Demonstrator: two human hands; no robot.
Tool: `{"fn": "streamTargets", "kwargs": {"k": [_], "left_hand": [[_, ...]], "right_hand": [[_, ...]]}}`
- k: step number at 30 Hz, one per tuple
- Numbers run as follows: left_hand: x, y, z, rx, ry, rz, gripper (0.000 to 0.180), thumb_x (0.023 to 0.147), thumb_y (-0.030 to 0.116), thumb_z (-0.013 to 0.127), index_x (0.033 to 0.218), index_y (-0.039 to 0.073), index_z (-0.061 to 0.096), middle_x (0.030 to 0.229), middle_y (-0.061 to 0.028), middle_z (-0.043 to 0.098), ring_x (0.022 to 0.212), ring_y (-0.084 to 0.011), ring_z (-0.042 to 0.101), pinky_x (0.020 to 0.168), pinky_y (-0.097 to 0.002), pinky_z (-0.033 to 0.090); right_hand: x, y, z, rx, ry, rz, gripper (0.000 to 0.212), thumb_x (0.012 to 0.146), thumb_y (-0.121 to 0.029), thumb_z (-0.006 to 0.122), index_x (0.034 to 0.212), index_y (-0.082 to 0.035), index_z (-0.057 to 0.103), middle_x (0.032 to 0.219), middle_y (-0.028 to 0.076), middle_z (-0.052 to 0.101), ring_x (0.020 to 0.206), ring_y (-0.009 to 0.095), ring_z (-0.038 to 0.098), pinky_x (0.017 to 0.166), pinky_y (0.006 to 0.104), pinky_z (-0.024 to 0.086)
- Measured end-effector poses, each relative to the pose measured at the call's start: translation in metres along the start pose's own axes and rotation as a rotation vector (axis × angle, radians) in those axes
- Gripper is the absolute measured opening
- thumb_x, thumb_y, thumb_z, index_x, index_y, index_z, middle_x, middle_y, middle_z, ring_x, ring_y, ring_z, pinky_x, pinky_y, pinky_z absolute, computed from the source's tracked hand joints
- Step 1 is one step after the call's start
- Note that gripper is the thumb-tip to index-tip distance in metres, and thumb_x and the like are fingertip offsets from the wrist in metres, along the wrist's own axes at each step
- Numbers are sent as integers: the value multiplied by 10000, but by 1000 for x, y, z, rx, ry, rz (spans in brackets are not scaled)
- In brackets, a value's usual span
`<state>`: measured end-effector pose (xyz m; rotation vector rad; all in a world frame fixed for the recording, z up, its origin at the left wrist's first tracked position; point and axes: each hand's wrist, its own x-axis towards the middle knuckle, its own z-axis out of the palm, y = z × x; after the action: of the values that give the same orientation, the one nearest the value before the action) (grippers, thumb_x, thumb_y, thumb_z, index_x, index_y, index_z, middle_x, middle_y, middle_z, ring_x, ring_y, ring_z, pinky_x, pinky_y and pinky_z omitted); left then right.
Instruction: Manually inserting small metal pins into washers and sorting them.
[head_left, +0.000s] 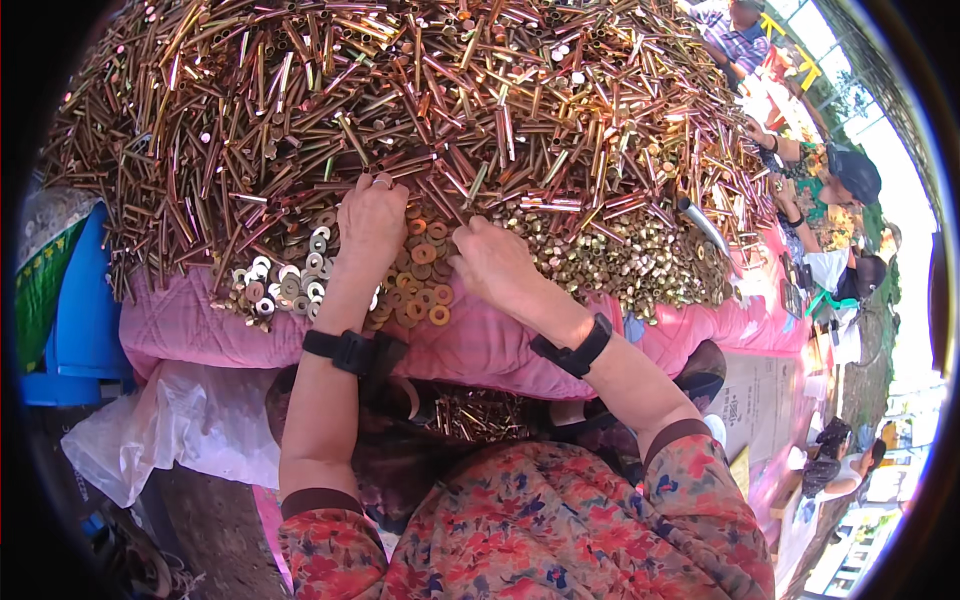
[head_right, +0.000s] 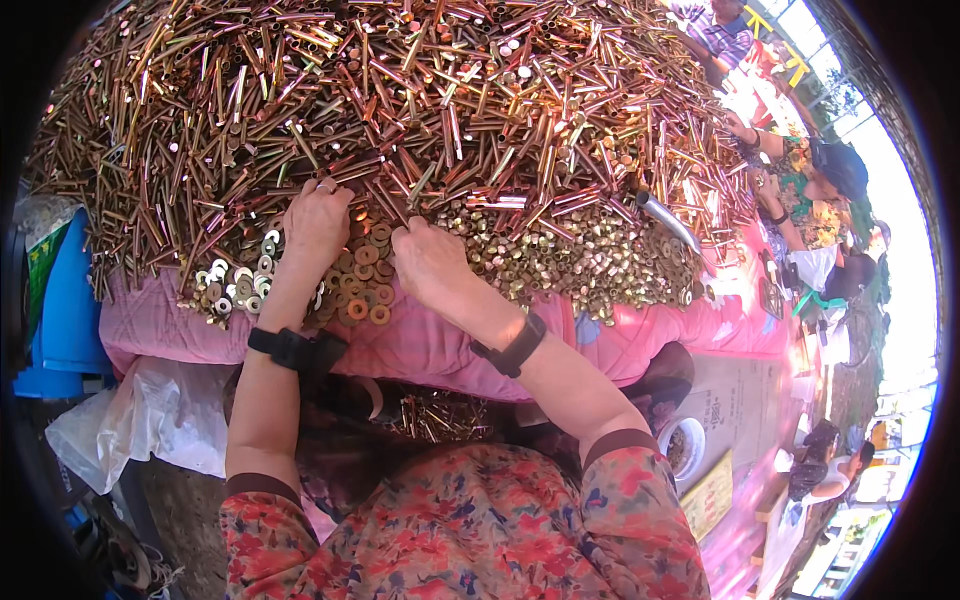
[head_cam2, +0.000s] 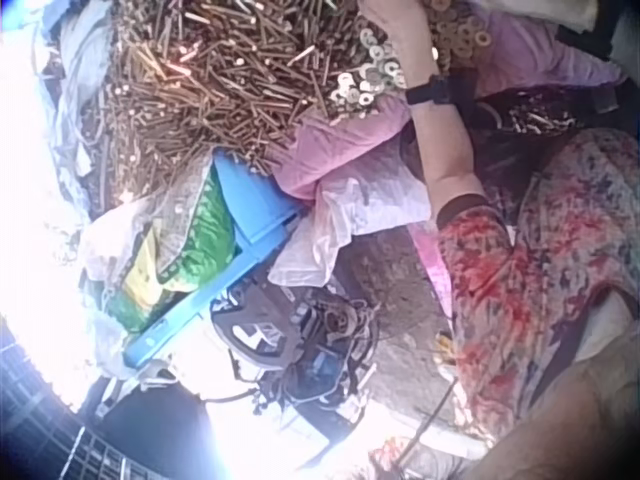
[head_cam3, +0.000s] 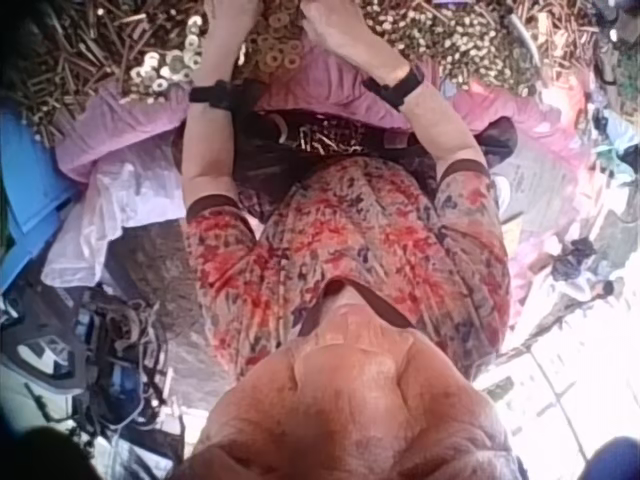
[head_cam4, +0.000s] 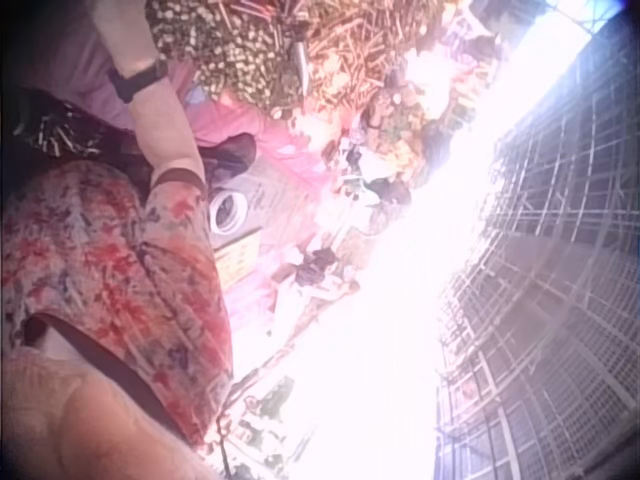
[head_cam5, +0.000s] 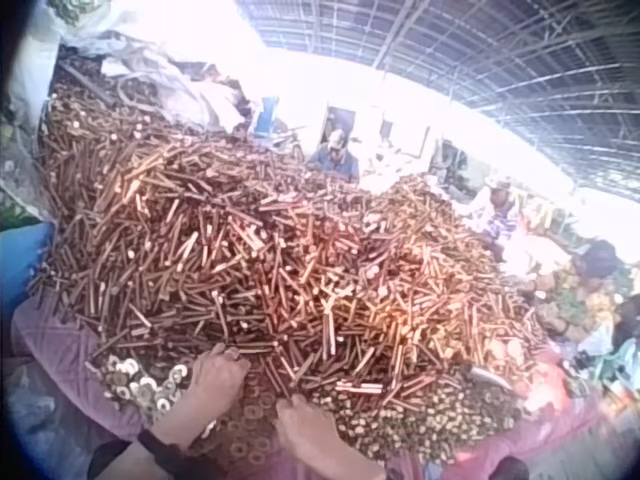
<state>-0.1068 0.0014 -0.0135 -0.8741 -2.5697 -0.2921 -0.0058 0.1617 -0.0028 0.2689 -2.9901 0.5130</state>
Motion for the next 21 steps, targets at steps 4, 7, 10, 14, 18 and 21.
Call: {"fn": "streamTargets", "kwargs": {"k": [4, 7, 10, 14, 18, 21], "left_hand": [[-2, 7, -8, -16, 43, -66, 148, 703, 13, 600, 845, 22, 561, 846, -140, 601, 843, -316, 590, 678, -390, 512], [0, 26, -37, -255, 109, -198, 142, 715, 6, 614, 844, -9, 558, 795, -129, 613, 768, -295, 617, 654, -350, 524], [-13, 33, -49, -887, 116, -459, 130, 750, 10, 632, 851, -29, 559, 778, -106, 627, 683, -220, 641, 617, -294, 532], [-33, 42, -56, -1725, 74, -743, 78, 792, -16, 635, 833, -16, 568, 816, -107, 639, 679, -157, 652, 609, -248, 566], [-48, 49, -49, -1932, 0, -859, 63, 778, -50, 622, 811, -27, 574, 818, -124, 639, 701, -194, 661, 643, -266, 584], [-51, 48, -43, -1986, -49, -856, 52, 782, -58, 604, 822, -39, 576, 825, -127, 639, 720, -210, 663, 671, -265, 580]], "right_hand": [[-7, 4, 1, 41, 46, -18, 209, 763, -159, 633, 852, 14, 557, 870, 175, 554, 815, 355, 592, 690, 448, 487], [-17, 11, -7, 62, 82, 33, 243, 766, -164, 647, 889, 26, 558, 866, 180, 577, 774, 344, 604, 673, 412, 499], [-27, 8, -18, 481, 114, 180, 267, 792, -161, 655, 921, 50, 552, 861, 159, 619, 746, 282, 625, 666, 341, 505], [-36, 4, -25, 1228, 138, 298, 269, 856, -153, 636, 1016, 48, 555, 841, 68, 619, 704, 110, 581, 630, 232, 484], [-41, 1, -24, 1414, 146, 280, 234, 878, -121, 610, 1041, 40, 562, 848, 52, 616, 714, 87, 583, 644, 218, 494], [-40, 8, -19, 1538, 124, 322, 237, 884, -118, 598, 1064, 32, 561, 856, 60, 629, 753, 107, 607, 676, 231, 513]]}}
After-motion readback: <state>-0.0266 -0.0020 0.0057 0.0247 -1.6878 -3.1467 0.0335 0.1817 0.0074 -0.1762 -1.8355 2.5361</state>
